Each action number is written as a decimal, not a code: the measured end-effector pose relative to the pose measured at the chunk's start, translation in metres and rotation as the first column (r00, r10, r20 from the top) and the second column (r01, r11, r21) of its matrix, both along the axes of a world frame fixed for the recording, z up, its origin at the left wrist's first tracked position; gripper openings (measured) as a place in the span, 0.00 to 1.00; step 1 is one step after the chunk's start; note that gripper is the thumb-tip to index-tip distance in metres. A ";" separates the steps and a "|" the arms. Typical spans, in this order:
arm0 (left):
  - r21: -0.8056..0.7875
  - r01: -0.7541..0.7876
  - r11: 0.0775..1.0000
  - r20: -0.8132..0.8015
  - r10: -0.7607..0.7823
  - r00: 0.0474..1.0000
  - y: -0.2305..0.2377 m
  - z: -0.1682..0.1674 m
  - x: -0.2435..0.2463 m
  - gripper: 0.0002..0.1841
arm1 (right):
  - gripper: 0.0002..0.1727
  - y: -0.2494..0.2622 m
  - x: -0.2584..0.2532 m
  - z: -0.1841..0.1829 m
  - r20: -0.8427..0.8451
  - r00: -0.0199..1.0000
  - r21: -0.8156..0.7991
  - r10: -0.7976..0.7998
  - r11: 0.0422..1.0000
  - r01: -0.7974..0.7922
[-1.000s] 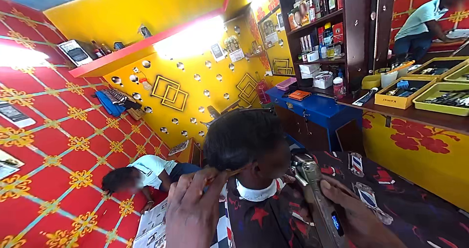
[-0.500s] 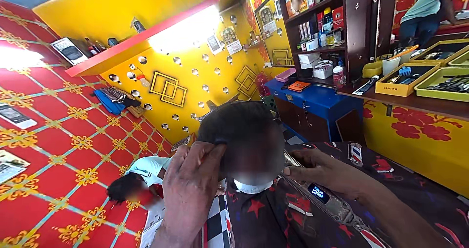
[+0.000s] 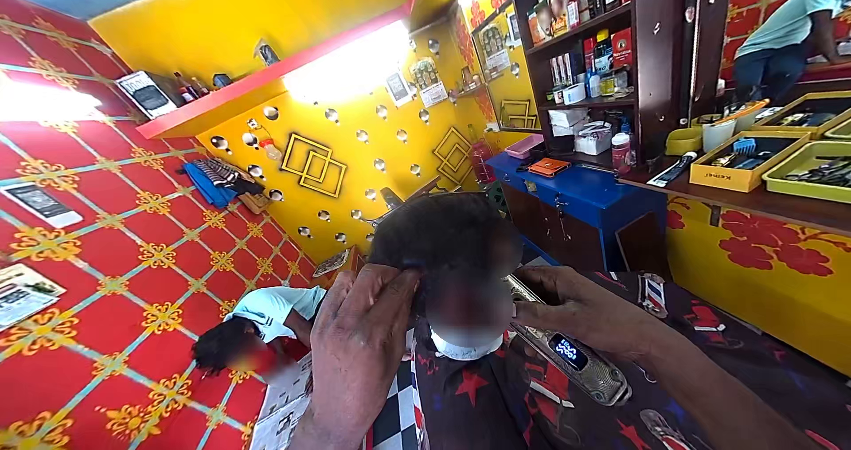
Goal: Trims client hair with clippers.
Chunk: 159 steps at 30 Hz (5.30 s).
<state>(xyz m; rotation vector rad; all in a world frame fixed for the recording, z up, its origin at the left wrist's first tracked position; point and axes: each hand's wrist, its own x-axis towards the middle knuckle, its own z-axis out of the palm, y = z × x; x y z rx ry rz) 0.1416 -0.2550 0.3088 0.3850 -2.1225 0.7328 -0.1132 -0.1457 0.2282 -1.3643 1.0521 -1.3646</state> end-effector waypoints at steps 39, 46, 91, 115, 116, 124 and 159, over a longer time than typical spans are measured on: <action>-0.246 -0.016 0.969 0.288 0.089 0.954 0.011 0.020 0.001 0.17 | 0.26 0.007 -0.022 -0.073 -0.097 0.988 -0.162 -0.120 0.981 0.103; -0.223 -0.026 0.975 0.181 0.067 0.981 0.006 0.017 -0.001 0.16 | 0.20 -0.004 -0.024 -0.042 0.254 0.949 0.048 0.186 0.978 -0.204; -0.128 -0.015 0.992 0.099 0.028 0.995 0.000 0.012 -0.002 0.12 | 0.24 -0.018 0.005 -0.071 0.560 0.726 -0.203 0.400 0.915 -0.347; -0.098 -0.013 0.995 0.078 0.021 0.997 -0.005 0.009 -0.004 0.12 | 0.21 -0.005 -0.032 0.000 0.096 0.986 0.123 0.133 0.982 -0.145; -0.097 -0.014 0.995 0.075 0.022 0.997 -0.006 0.009 -0.004 0.12 | 0.21 -0.006 -0.032 0.002 0.088 0.987 0.121 0.135 0.982 -0.145; -0.082 -0.001 0.997 0.072 0.007 0.997 -0.007 0.008 -0.002 0.11 | 0.24 -0.009 -0.034 -0.006 -0.108 0.992 0.008 0.059 0.998 -0.059; -0.054 0.011 0.998 0.052 -0.008 0.999 -0.012 0.006 0.000 0.10 | 0.24 -0.006 0.018 0.019 -0.644 0.540 -0.517 -0.542 0.828 0.215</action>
